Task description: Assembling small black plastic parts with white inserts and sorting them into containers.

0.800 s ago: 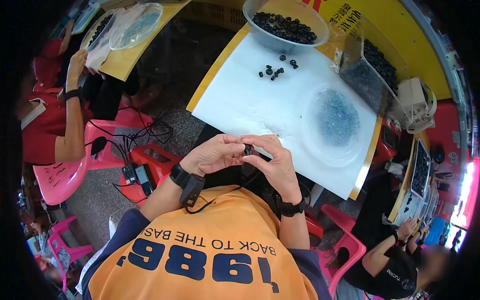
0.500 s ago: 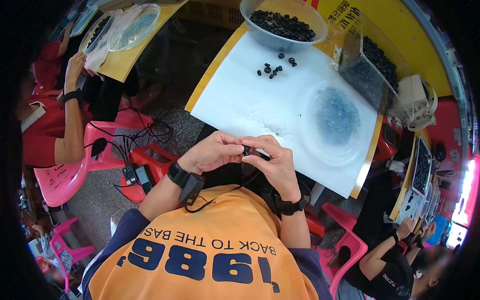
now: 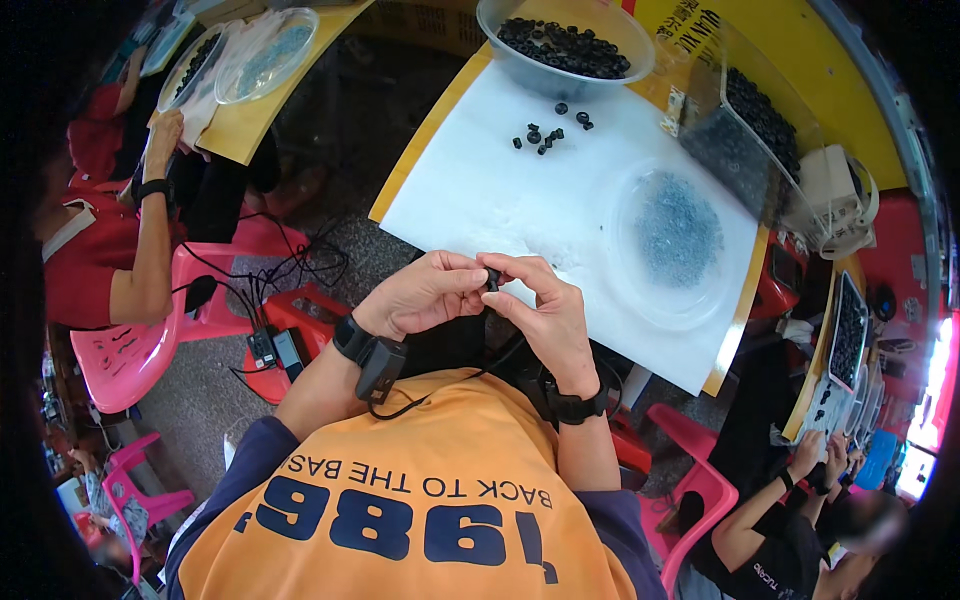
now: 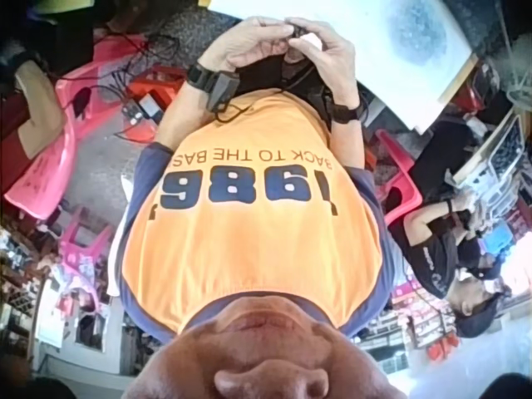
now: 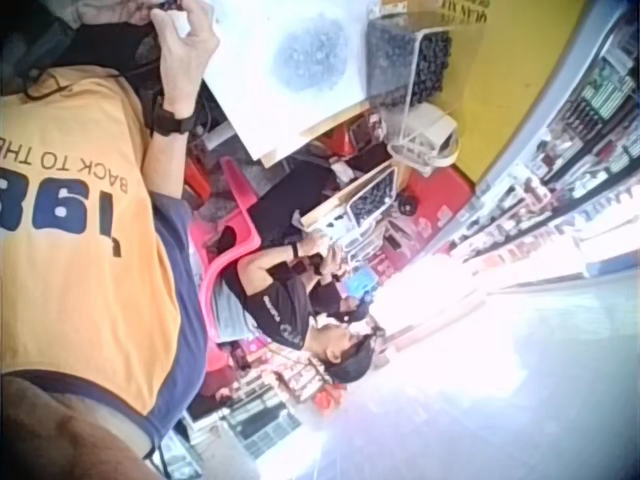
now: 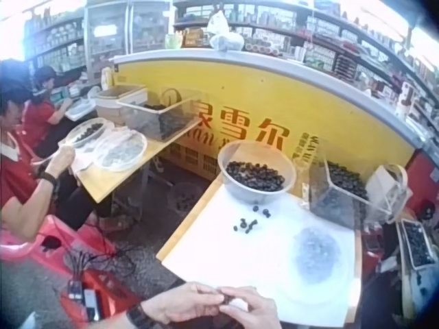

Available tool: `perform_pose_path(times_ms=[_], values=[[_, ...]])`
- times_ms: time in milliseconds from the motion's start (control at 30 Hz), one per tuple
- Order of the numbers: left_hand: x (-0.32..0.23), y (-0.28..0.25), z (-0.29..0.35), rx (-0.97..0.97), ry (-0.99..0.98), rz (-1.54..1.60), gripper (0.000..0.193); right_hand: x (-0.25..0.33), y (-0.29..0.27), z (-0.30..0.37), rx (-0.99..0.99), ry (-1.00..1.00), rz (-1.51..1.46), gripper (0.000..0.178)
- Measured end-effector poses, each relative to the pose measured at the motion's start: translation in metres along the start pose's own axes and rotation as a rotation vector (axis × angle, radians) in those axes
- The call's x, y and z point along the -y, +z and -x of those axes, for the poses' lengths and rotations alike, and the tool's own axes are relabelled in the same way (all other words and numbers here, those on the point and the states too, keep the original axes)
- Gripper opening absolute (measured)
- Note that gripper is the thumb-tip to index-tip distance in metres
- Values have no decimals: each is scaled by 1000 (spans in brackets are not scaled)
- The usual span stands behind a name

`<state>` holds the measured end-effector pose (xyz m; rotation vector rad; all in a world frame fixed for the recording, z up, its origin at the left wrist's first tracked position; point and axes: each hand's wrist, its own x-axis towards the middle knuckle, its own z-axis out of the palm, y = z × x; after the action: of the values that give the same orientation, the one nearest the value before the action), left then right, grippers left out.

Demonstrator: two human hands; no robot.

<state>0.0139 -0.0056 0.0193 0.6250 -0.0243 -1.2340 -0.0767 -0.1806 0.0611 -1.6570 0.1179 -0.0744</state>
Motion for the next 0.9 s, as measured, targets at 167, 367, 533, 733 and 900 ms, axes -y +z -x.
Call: perform_pose_path(times_ms=[167, 367, 533, 733, 900], values=[[7, 3, -1, 0, -20, -7, 16, -2, -8, 6, 55, 12, -77, 38], [0, 14, 0, -109, 2, -228, 15, -6, -3, 12, -52, -27, 13, 34], [4, 0, -5, -11, -39, -54, 17, -7, 1, 6, -60, -32, -21, 32], [7, 0, -7, 42, -93, 21, 17, -4, -8, 8, 18, 43, -88, 34], [6, 7, -7, 30, -94, 39, 19, 3, -3, 10, -9, 73, 3, 36]])
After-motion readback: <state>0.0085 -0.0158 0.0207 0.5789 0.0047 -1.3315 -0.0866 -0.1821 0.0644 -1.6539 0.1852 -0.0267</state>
